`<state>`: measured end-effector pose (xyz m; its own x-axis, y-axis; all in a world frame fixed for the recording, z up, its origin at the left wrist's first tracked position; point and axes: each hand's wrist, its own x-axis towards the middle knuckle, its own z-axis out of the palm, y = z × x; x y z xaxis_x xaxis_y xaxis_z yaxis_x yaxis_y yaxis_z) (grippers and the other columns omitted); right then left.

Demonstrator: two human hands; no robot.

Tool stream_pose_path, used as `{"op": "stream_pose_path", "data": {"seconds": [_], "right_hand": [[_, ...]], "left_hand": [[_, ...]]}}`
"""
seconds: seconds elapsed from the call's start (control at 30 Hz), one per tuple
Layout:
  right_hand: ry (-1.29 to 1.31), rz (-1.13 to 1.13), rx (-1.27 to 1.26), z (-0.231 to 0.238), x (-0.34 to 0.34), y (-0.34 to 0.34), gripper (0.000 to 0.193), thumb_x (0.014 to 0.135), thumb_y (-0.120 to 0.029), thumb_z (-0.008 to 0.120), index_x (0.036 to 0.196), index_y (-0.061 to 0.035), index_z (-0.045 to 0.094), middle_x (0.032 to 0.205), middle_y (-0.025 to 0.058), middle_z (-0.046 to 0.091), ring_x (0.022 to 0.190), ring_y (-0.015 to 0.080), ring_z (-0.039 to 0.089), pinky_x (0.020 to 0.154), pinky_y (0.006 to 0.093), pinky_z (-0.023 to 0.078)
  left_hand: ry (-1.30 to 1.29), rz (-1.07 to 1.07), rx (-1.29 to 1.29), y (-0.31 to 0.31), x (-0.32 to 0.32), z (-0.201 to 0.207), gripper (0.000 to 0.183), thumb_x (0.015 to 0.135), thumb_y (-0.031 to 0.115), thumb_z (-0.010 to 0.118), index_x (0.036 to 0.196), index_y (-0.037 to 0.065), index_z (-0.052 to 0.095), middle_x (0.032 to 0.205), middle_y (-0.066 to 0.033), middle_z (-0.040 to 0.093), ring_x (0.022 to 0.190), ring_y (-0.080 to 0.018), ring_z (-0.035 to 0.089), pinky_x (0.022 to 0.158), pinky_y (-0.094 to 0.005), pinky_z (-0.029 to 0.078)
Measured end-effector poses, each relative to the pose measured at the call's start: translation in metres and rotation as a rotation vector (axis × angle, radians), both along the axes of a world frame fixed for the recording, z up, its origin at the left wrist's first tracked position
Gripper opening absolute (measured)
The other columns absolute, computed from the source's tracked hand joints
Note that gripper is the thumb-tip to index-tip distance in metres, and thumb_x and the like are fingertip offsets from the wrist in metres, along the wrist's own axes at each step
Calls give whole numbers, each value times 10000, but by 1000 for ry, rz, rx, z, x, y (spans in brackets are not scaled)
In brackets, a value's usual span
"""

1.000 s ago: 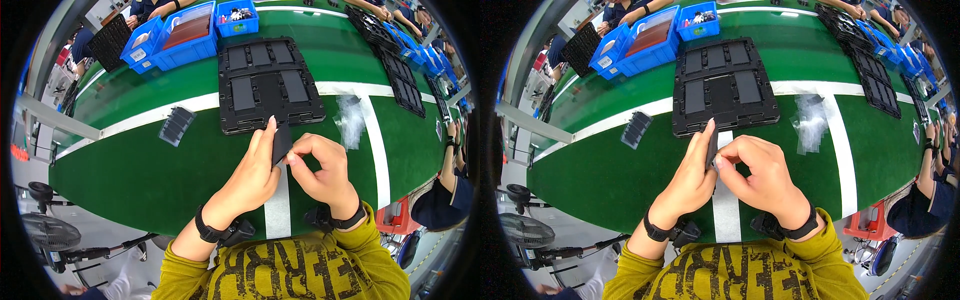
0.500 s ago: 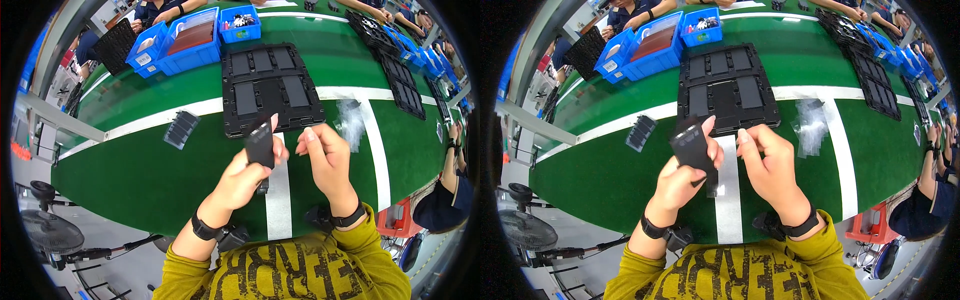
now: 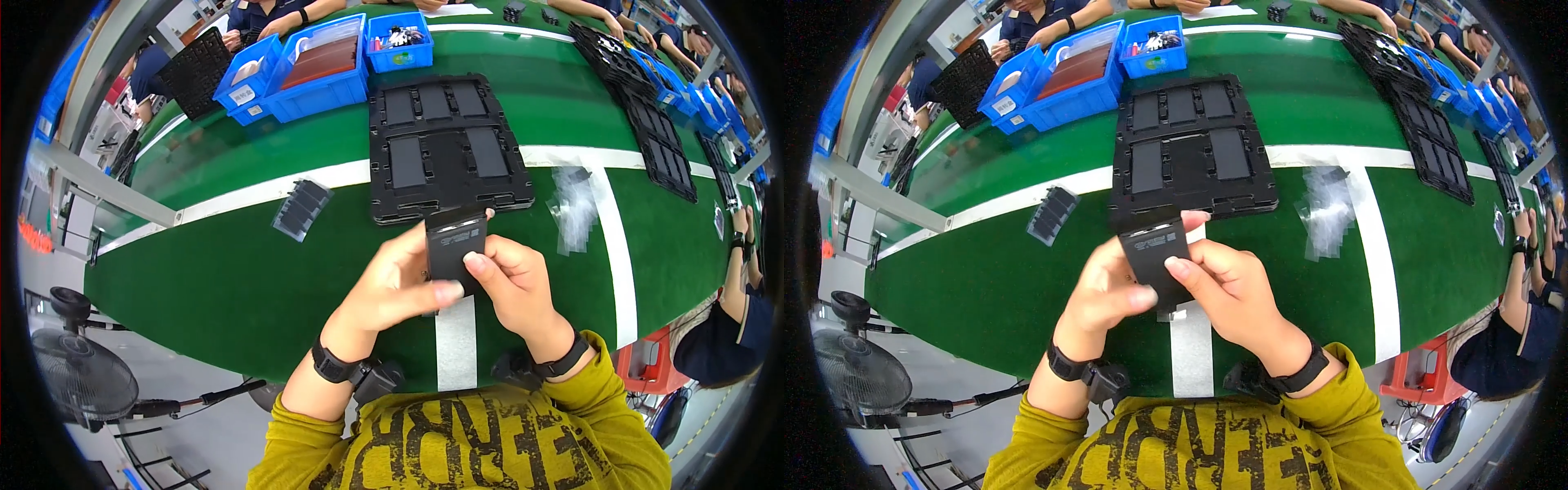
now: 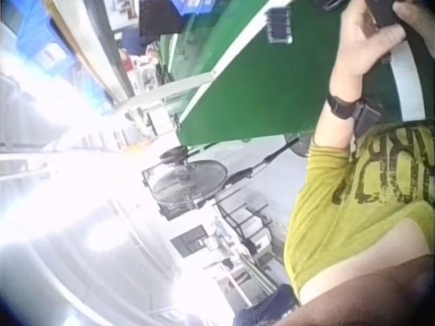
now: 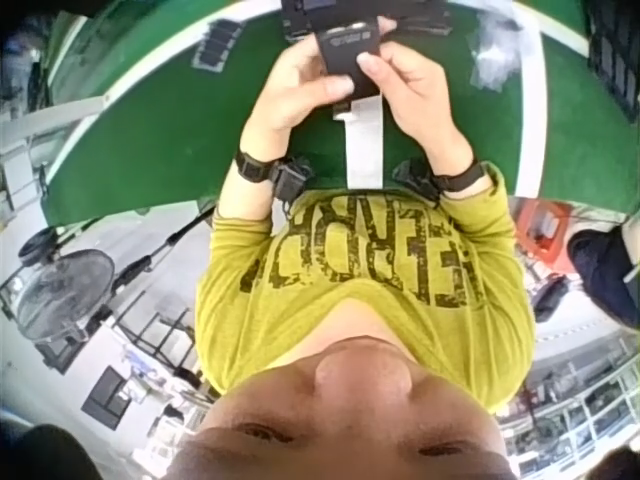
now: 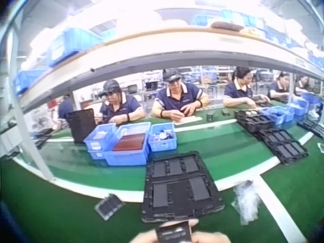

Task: Assembling small black plastic housing components by manually snapping parts together on a production line.

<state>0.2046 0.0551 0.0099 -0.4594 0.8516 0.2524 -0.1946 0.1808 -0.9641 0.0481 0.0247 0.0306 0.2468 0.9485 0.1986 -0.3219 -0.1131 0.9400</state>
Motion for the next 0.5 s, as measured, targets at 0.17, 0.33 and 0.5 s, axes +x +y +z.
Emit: {"op": "stream_pose_path", "data": {"seconds": [0.17, 0.33, 0.5], "right_hand": [[-91, -25, 47, 1, -1, -1, 144, 874, -107, 577, 785, 4, 589, 602, 10, 544, 560, 29, 454, 491, 210, 370], [-172, -90, 207, 4, 0, 0, 119, 848, -95, 602, 771, -5, 589, 570, 57, 541, 487, 77, 479, 456, 230, 372], [-220, -73, 298, 3, 2, 1, 109, 833, -85, 612, 760, -8, 588, 566, 79, 543, 462, 118, 503, 442, 245, 375]], "left_hand": [[83, 170, 75, 3, -12, 1, 296, 864, 187, 545, 1007, -68, 599, 1194, -204, 531, 1079, -262, 515, 927, -368, 397], [266, 275, 141, 1, -15, -1, 150, 855, 57, 561, 870, -69, 640, 1128, -170, 582, 984, -196, 555, 854, -300, 436], [179, 247, 125, 3, -12, 4, 248, 814, 126, 566, 947, -72, 635, 1104, -211, 588, 1011, -248, 571, 862, -333, 459]]}}
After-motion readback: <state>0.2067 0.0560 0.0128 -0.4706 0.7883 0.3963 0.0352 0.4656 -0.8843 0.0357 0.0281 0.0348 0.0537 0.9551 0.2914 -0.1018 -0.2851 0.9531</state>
